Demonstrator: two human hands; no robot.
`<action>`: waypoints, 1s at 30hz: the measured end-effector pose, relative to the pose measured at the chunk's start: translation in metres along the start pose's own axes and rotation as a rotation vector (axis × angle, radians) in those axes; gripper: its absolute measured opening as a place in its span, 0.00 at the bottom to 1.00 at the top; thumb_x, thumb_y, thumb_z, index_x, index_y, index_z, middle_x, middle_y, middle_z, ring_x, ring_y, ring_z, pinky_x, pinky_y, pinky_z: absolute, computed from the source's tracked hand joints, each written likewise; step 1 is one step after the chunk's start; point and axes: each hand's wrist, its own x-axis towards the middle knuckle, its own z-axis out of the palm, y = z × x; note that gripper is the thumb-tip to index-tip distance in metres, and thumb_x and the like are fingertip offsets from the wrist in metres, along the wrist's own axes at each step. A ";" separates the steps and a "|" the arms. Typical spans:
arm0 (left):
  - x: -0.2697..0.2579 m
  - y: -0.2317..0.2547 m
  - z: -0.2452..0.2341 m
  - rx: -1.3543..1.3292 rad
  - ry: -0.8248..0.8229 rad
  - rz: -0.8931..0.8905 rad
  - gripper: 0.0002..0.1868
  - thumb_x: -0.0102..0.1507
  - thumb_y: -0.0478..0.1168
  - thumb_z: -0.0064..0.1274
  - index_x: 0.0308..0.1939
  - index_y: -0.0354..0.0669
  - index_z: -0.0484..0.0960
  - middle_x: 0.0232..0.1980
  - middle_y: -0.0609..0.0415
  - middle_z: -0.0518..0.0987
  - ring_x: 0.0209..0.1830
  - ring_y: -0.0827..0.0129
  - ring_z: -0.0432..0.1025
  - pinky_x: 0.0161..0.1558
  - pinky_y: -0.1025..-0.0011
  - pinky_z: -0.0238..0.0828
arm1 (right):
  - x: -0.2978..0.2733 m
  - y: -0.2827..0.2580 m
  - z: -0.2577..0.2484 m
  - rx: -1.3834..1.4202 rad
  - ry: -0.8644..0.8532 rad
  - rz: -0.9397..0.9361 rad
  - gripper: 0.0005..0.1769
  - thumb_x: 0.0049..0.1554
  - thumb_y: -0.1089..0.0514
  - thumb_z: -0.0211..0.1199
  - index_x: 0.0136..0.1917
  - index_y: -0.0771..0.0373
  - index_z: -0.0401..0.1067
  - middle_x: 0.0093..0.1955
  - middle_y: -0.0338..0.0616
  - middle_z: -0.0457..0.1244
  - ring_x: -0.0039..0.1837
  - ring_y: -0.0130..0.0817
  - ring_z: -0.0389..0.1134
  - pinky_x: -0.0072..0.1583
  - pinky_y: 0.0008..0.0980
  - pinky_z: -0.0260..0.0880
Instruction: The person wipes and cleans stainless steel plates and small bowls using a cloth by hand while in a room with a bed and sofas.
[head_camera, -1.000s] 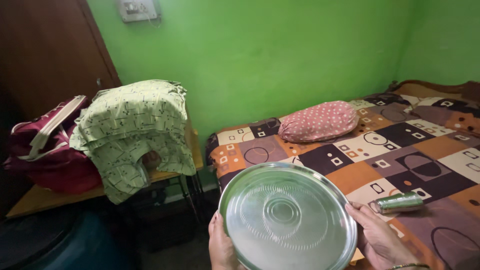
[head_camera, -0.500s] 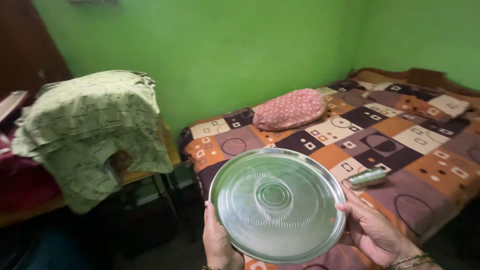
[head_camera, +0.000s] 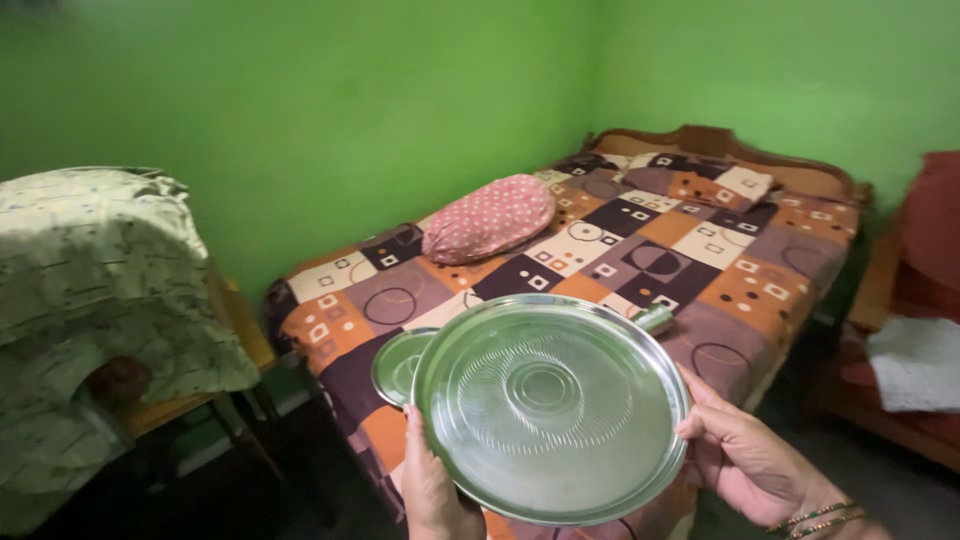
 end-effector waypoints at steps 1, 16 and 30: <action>0.000 -0.003 0.001 0.003 -0.007 -0.012 0.30 0.70 0.57 0.32 0.63 0.41 0.76 0.58 0.48 0.82 0.55 0.60 0.76 0.56 0.59 0.72 | -0.006 -0.003 0.001 0.007 0.030 0.008 0.44 0.51 0.63 0.51 0.80 0.43 0.54 0.59 0.39 0.67 0.47 0.30 0.70 0.52 0.44 0.73; 0.004 -0.054 0.030 0.100 -0.019 -0.064 0.27 0.67 0.54 0.41 0.69 0.53 0.64 0.63 0.51 0.75 0.61 0.63 0.73 0.59 0.57 0.72 | -0.045 -0.007 -0.027 0.042 0.189 -0.068 0.44 0.49 0.63 0.53 0.79 0.45 0.56 0.57 0.37 0.66 0.47 0.30 0.69 0.50 0.41 0.72; -0.033 -0.070 0.063 0.260 -0.131 -0.214 0.38 0.63 0.65 0.41 0.73 0.54 0.63 0.67 0.48 0.74 0.64 0.54 0.72 0.59 0.50 0.71 | -0.085 -0.003 -0.051 0.115 0.277 -0.151 0.49 0.48 0.68 0.51 0.82 0.44 0.54 0.57 0.36 0.65 0.46 0.25 0.67 0.50 0.38 0.73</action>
